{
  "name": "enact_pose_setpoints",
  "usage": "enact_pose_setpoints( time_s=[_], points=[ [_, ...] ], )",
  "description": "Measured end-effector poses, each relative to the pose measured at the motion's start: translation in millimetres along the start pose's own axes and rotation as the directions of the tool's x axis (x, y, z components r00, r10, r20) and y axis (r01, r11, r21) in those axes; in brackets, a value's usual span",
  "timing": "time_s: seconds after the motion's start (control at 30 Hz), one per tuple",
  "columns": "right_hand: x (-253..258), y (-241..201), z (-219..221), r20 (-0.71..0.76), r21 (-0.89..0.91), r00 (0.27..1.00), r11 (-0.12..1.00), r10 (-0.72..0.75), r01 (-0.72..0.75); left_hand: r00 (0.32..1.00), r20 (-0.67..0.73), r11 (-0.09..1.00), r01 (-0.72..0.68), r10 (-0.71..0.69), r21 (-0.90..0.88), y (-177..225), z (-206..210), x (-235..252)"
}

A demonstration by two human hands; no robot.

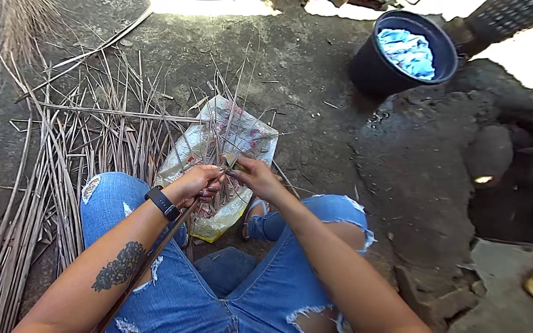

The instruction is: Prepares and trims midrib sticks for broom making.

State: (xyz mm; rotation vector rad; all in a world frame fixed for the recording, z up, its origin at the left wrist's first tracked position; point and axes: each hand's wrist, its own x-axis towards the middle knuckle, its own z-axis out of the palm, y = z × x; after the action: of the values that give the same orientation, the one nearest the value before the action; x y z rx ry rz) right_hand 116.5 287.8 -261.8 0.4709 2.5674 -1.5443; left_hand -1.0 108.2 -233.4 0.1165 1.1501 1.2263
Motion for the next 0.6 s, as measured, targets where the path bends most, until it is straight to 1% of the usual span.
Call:
enact_pose_setpoints(
  time_s=[0.1, 0.2, 0.27, 0.3, 0.4, 0.47, 0.5, 0.6],
  points=[
    [-0.5, -7.3, -1.9, -0.041, -0.145, 0.998, 0.988, 0.045, -0.05, 0.997, -0.075, 0.999, -0.017, 0.02, 0.049, -0.3, 5.8, 0.5],
    [2.0, -5.6, -5.8, -0.095, -0.178, 0.993, 0.981, 0.066, -0.082, 0.993, -0.111, 0.998, -0.028, 0.034, 0.052, -5.4, 8.2, -1.3],
    [6.6, 0.6, -14.8, -0.107, -0.151, 0.99, 0.983, 0.087, -0.102, 0.994, -0.107, 0.996, -0.013, 0.023, 0.088, -8.6, 6.3, -1.0],
    [7.4, 2.6, -18.7, -0.088, -0.11, 0.991, 0.988, 0.096, -0.106, 0.994, -0.11, 0.994, -0.005, 0.017, 0.113, -10.1, 5.9, -0.2],
    [4.0, 2.4, -11.8, 0.097, 0.063, 0.994, 0.996, 0.059, -0.065, 0.981, -0.188, 0.967, 0.0, 0.05, 0.256, -13.1, 5.5, 4.0],
    [4.4, 2.2, -1.0, 0.196, 0.081, 0.979, 0.994, 0.062, -0.079, 0.967, -0.241, 0.932, 0.01, 0.084, 0.361, -15.4, 5.6, 5.7],
    [5.0, 2.4, 0.1, 0.203, 0.051, 0.977, 0.995, 0.069, -0.081, 0.963, -0.251, 0.917, 0.014, 0.095, 0.399, -17.1, 5.7, 6.0],
    [9.2, 4.5, -11.0, 0.107, -0.024, 0.991, 0.997, 0.078, -0.076, 0.965, -0.244, 0.898, 0.019, 0.1, 0.44, -16.3, 6.8, 6.0]
  ],
)
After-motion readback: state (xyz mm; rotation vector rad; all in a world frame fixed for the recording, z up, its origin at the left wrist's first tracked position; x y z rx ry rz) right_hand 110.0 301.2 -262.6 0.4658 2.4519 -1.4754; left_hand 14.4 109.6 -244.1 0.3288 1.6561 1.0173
